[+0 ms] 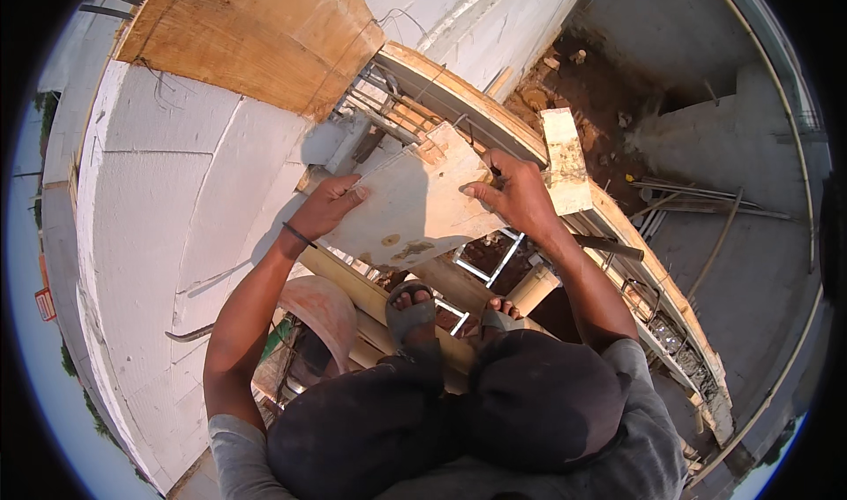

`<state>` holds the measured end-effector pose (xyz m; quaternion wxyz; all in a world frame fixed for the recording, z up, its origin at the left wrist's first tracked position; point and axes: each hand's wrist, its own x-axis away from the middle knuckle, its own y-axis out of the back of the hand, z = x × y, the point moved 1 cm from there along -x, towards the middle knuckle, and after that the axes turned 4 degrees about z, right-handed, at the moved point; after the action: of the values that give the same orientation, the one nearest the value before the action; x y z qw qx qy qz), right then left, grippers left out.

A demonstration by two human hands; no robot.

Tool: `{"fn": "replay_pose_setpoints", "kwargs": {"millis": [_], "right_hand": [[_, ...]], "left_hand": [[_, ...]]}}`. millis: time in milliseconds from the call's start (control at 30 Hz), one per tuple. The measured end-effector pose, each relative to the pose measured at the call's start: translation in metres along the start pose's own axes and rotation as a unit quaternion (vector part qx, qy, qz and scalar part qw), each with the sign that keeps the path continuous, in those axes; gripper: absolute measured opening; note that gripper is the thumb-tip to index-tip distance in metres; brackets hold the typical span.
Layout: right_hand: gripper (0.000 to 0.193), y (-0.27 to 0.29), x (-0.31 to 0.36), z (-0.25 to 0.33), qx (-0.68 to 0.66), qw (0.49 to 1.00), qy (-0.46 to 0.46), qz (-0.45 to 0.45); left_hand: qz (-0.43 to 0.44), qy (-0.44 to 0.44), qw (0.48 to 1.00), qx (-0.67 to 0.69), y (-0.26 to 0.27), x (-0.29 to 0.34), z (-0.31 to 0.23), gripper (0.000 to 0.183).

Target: The person secures wooden planks to a wall using a hammer and nails while standing on bamboo scaffolding. They then retrieve a bucket of wet cement and scoop some with a trowel.

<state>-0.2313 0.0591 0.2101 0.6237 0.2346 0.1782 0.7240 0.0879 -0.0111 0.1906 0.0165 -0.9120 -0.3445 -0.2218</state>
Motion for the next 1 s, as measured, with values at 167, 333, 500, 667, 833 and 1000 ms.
{"fn": "replay_pose_setpoints", "kwargs": {"millis": [167, 333, 500, 667, 833, 1000], "right_hand": [[0.028, -0.034, 0.047, -0.011, -0.154, 0.981, -0.117, -0.018], [0.023, -0.053, 0.069, -0.014, -0.044, 0.994, -0.082, -0.061], [0.023, -0.063, 0.059, -0.018, 0.032, 0.999, -0.025, -0.028], [0.025, -0.063, 0.053, -0.012, 0.023, 0.999, 0.001, -0.039], [0.022, -0.048, 0.033, 0.001, -0.006, 0.995, 0.04, -0.09], [0.017, -0.045, 0.004, 0.027, 0.092, 0.975, 0.177, -0.098]], "left_hand": [[0.027, -0.033, 0.987, -0.154, -0.003, -0.023, 0.018, 0.039], [0.061, 0.029, 0.978, -0.198, -0.012, -0.027, 0.042, 0.041], [0.113, 0.085, 0.939, -0.314, -0.032, -0.02, 0.08, 0.039], [0.066, 0.029, 0.958, -0.278, -0.02, -0.013, 0.081, 0.031], [-0.063, -0.042, 0.95, -0.304, 0.027, -0.015, 0.042, 0.031], [-0.187, -0.052, 0.865, -0.463, 0.039, -0.005, 0.035, 0.04]]}}
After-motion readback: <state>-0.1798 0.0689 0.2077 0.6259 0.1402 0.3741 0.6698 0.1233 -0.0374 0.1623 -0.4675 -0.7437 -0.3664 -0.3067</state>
